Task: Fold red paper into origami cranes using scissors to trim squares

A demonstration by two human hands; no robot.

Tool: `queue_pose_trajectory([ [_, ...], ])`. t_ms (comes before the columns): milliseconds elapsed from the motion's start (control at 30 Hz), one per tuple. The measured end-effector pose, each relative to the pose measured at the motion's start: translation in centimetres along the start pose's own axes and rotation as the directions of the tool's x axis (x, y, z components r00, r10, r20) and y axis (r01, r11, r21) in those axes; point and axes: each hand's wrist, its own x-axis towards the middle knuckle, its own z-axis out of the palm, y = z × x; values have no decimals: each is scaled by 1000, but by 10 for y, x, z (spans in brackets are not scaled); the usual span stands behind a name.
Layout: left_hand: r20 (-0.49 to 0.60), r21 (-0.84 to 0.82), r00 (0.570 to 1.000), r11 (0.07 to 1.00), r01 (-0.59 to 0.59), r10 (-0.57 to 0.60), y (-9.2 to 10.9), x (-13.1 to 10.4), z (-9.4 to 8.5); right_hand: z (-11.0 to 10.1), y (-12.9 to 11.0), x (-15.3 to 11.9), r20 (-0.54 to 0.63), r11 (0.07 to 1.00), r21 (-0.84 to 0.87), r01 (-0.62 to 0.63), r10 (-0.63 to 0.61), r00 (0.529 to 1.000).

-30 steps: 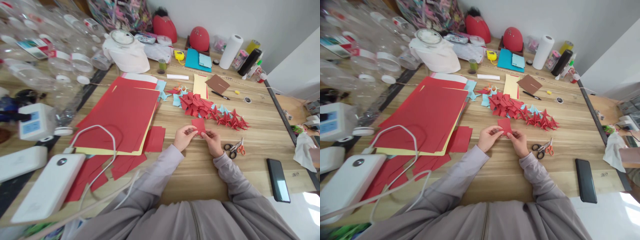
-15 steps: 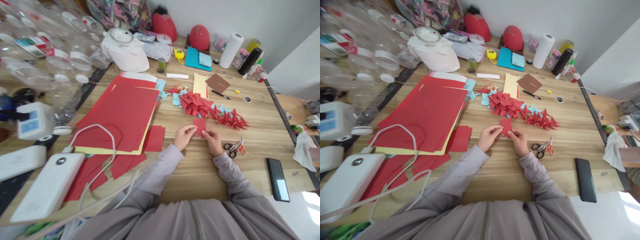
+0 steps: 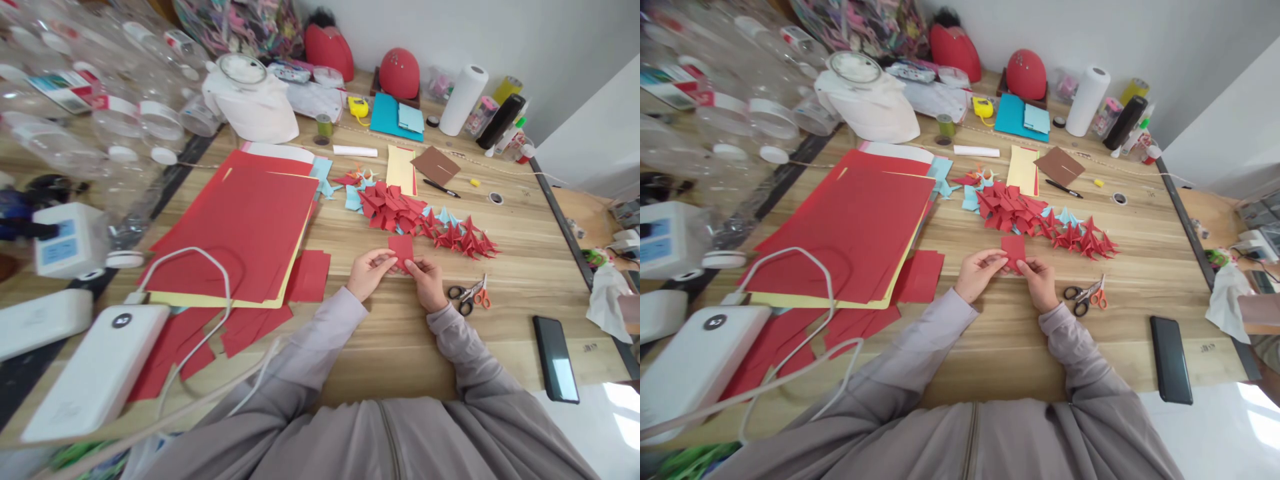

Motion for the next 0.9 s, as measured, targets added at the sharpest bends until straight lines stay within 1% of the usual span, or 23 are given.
queue_pose_trajectory([
  [100, 7, -1, 1000, 1000, 4, -4, -2, 1, -1, 0, 1, 0, -1, 1000, 28, -3, 3, 1000],
  [233, -20, 24, 1000, 1000, -20, 20, -4, 1, -2, 0, 0, 0, 19, 999, 47, 3, -3, 1000],
  [433, -26, 35, 998, 998, -48, 49, -6, 1, -3, 1, -1, 0, 4, 997, 75, -13, 13, 1000],
  [600, -30, 25, 998, 998, -56, 57, -5, 1, -2, 1, -1, 0, -13, 999, 52, -13, 13, 1000],
  [733, -18, 2, 999, 999, -49, 49, -4, 1, -1, 1, -1, 0, 3, 999, 41, 5, -5, 1000],
  [900, -25, 17, 998, 998, -61, 61, -3, 1, -1, 0, 1, 0, -10, 999, 30, 21, -21, 1000],
])
